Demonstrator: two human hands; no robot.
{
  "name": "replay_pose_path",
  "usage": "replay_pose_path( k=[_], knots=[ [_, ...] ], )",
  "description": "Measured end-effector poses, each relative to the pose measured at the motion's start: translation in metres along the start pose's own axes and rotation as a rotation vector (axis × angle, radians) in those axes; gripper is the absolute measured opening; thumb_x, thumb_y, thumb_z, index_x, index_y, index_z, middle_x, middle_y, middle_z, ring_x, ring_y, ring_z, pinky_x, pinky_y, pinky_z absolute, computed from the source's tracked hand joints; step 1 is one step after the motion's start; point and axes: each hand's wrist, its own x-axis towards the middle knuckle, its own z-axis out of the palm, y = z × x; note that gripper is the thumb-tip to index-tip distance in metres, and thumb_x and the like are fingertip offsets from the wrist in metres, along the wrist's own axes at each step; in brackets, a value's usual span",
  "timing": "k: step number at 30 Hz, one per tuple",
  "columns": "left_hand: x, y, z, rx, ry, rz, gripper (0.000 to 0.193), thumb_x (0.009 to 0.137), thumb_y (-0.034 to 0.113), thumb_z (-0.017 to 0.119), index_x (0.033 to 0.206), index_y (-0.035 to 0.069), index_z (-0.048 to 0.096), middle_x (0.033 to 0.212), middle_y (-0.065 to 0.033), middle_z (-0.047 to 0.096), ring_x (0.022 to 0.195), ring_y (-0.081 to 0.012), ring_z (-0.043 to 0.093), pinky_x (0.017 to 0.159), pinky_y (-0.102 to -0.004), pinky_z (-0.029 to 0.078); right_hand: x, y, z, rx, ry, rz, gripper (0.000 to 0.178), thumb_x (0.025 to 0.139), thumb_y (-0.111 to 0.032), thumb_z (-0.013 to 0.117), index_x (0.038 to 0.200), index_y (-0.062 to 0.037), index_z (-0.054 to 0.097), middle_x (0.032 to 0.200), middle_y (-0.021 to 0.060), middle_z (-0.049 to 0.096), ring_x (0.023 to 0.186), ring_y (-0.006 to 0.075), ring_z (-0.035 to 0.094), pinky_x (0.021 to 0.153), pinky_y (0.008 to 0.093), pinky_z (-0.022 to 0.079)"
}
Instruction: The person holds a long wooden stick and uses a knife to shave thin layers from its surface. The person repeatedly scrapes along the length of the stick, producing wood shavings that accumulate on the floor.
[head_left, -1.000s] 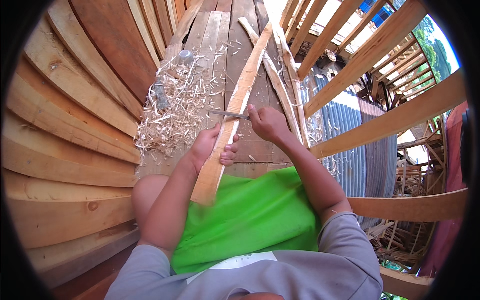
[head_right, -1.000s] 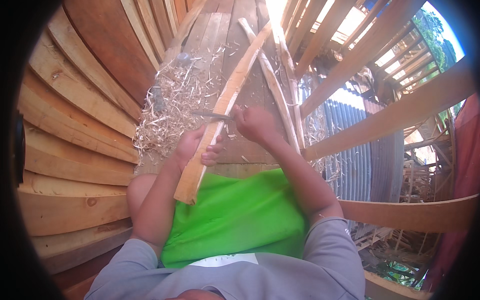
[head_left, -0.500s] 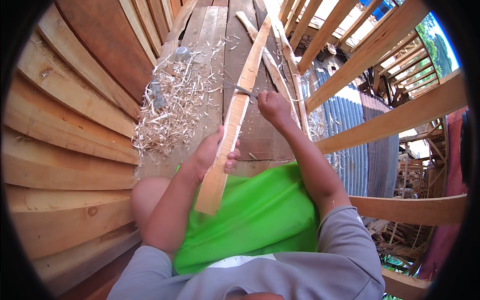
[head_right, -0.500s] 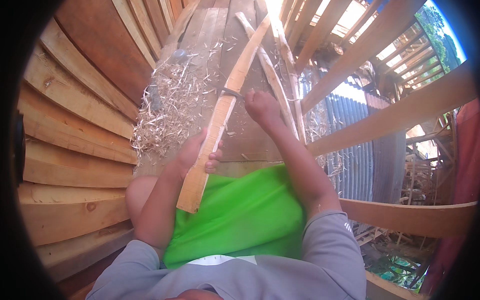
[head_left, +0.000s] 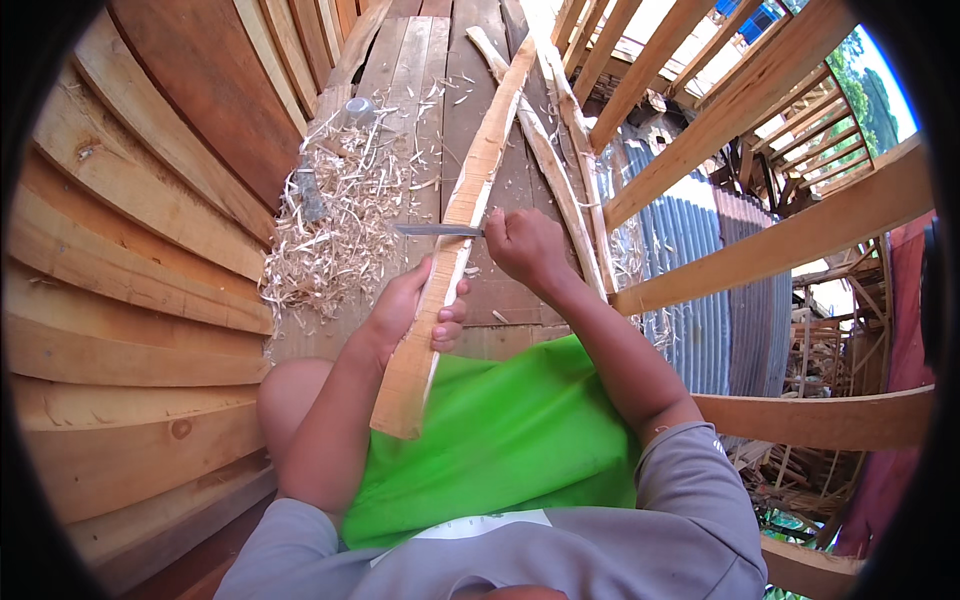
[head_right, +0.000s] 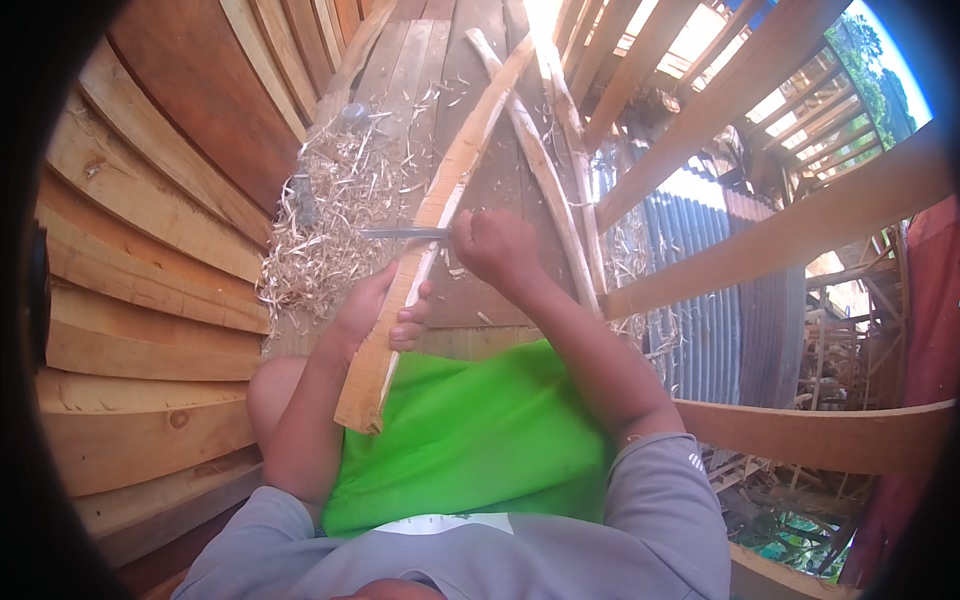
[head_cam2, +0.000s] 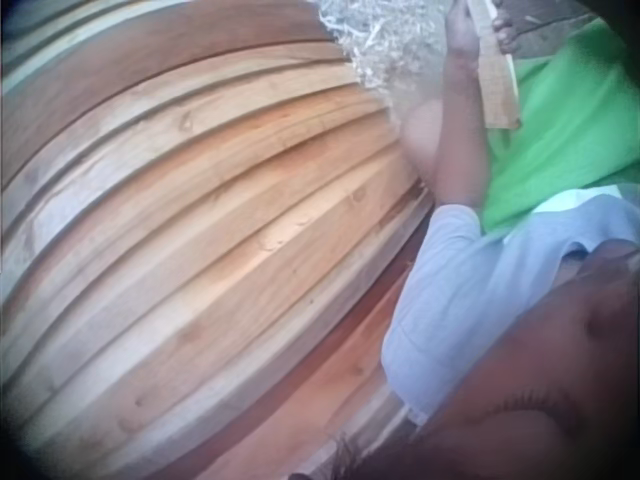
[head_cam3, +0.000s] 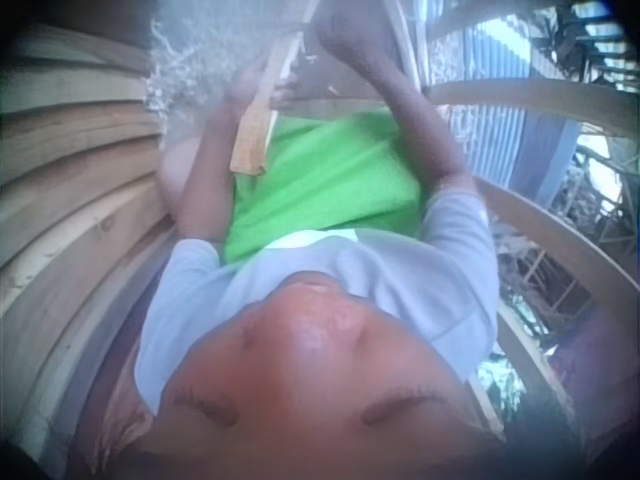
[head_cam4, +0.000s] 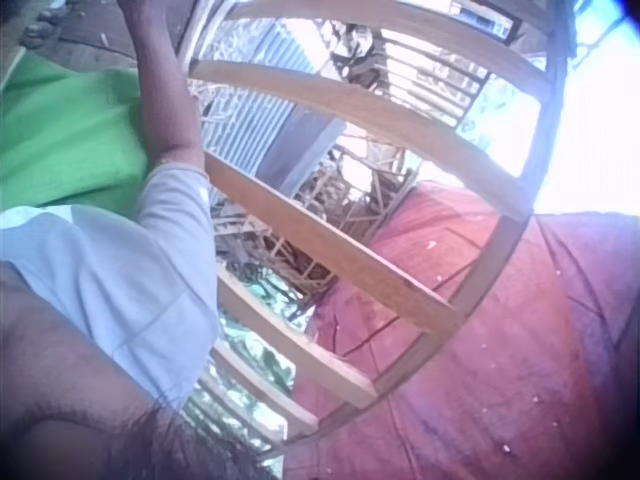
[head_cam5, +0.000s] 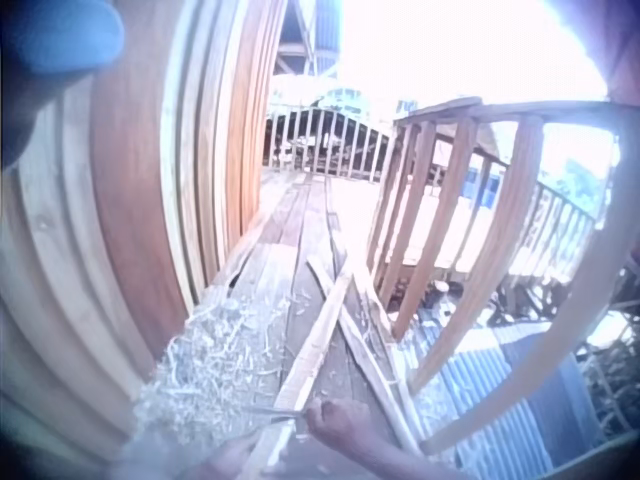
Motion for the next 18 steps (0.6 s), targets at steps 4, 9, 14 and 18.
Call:
replay_pose_path(
  k=[4,9,14,18],
  knots=[
    [0.001,-0.014,0.021,0.092,0.126,0.047,0.053,0.101,0.055,0.021,0.098,0.009,0.047,0.065,-0.0025,0.041,0.049,-0.0152,0.041,0.046,-0.0271,0.034,0.013,0.022,-0.005,0.020,0.111,0.074,0.049,0.091,-0.034,0.039,0.073,0.0013,0.067,0.074,0.0245,0.064,0.076,0.0442,0.063,0.073,0.0518,0.049],
    [-0.007,-0.003,-0.002,-0.013,-0.031,0.018,0.052,0.101,0.055,0.021,0.097,0.010,0.047,0.065,-0.0024,0.042,0.049,-0.0144,0.041,0.045,-0.0257,0.034,-0.022,-0.029,-0.019,0.001,-0.113,-0.093,0.047,0.090,-0.032,0.040,0.070,0.0031,0.065,0.074,0.0250,0.064,0.070,0.0434,0.062,0.069,0.0520,0.049],
    [0.005,-0.004,0.012,0.017,0.017,0.022,0.052,0.101,0.054,0.020,0.097,0.010,0.047,0.065,-0.0027,0.042,0.048,-0.0145,0.043,0.044,-0.0257,0.035,0.005,0.013,0.006,0.078,0.323,-0.110,0.048,0.091,-0.031,0.045,0.059,0.0020,0.062,0.062,0.0243,0.060,0.061,0.0451,0.059,0.064,0.0535,0.047],
    [-0.002,-0.003,0.002,0.063,-0.052,0.065,0.051,0.102,0.053,0.019,0.098,0.010,0.047,0.065,-0.0032,0.043,0.049,-0.0152,0.044,0.044,-0.0264,0.036,-0.014,-0.018,-0.010,0.055,0.144,-0.031,0.050,0.091,-0.031,0.043,0.060,0.0028,0.062,0.064,0.0248,0.060,0.063,0.0450,0.060,0.066,0.0531,0.048]
  ],
)
